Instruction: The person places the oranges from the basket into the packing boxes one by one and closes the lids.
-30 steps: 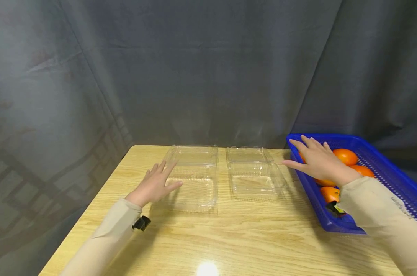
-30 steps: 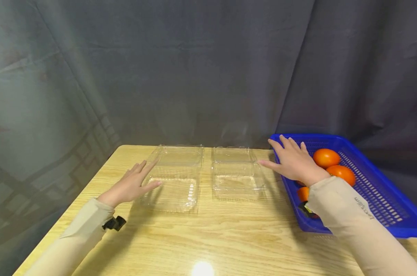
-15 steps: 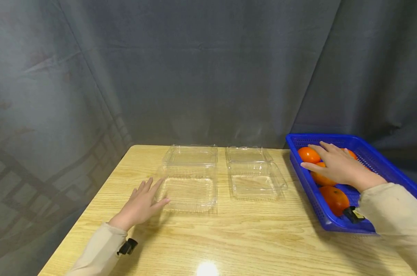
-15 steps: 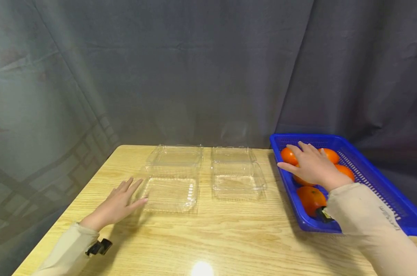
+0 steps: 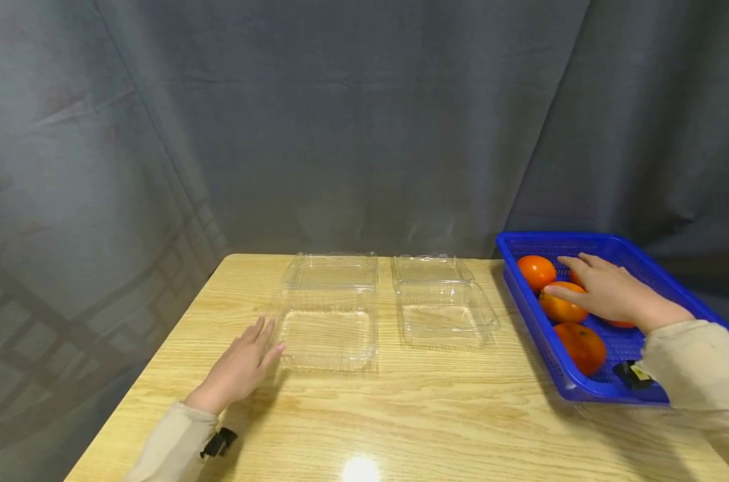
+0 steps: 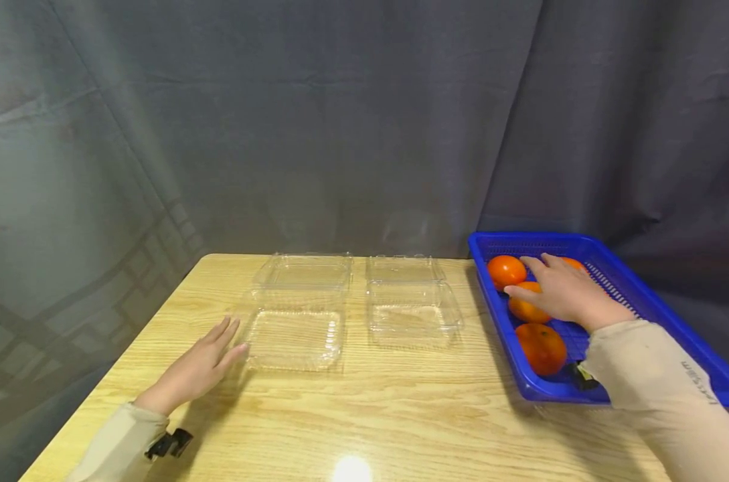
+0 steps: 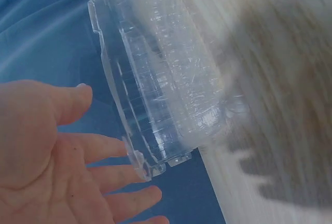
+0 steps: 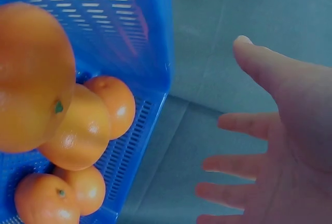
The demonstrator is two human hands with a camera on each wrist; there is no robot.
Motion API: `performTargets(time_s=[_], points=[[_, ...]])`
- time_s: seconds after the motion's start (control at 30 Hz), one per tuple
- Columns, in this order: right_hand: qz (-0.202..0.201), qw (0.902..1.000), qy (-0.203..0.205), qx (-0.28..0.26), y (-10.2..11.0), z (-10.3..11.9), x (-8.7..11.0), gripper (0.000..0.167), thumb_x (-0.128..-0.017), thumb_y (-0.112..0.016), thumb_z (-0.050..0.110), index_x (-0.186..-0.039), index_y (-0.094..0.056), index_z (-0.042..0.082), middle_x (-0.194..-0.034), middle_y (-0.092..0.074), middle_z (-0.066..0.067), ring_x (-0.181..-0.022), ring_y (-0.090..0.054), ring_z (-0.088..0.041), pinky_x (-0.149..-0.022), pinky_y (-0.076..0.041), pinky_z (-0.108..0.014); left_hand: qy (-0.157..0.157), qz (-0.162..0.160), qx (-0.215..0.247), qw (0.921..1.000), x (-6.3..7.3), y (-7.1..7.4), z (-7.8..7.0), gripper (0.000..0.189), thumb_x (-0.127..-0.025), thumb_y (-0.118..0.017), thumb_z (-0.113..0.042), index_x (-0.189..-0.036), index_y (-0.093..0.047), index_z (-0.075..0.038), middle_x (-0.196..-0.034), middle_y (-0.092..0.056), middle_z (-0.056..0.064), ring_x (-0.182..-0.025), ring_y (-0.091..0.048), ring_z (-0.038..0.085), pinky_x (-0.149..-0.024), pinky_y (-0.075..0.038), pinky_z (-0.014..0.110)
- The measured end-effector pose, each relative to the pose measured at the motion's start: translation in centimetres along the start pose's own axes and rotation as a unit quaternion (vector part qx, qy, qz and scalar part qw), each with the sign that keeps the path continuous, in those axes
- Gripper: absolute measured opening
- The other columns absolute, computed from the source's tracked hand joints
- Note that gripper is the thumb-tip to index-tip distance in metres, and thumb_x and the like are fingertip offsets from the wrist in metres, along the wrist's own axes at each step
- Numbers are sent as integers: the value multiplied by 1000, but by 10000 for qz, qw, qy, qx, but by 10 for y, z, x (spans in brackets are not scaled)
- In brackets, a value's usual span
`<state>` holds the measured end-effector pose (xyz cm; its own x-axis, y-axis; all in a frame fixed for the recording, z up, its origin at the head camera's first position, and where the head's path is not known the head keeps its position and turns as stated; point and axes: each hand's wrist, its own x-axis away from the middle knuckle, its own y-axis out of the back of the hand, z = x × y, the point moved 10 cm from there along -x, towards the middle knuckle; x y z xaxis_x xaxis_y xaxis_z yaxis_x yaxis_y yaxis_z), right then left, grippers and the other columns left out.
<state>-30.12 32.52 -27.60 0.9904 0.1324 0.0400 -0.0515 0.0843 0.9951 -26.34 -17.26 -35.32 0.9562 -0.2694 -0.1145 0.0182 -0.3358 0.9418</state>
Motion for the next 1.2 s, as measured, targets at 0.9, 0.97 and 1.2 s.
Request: performTargets(time_s=[0.9,0.97,1.2], points=[[1905,9798,551,-260,-56,-8,18,88,-76,-70,49,-129,-42,-14,-118,-52,-39,-102,-55,-47,-85,-44,-63,-174,-51,-16,9998,0,-4,3,44,-97,-48,-18,-129,-47,13,-138,-36,38,-107,-58,47,-72,-56,41],[1976,9781,575,-329,-58,-7,19,87,-75,-71,48,-129,-42,-14,-118,-52,-39,-102,-55,-47,-85,-44,-62,-179,-79,-7,9998,0,-4,3,44,-97,-49,-17,-128,-48,14,-138,-36,38,-107,-58,47,-71,-56,40],[2167,9722,582,-664,-62,-7,22,85,-77,-72,41,-129,-39,-17,-122,-47,-41,-107,-49,-52,-87,-41,-64,-242,-152,-22,9996,0,-2,2,44,-96,-51,-17,-126,-50,14,-137,-37,38,-109,-57,47,-77,-55,44]])
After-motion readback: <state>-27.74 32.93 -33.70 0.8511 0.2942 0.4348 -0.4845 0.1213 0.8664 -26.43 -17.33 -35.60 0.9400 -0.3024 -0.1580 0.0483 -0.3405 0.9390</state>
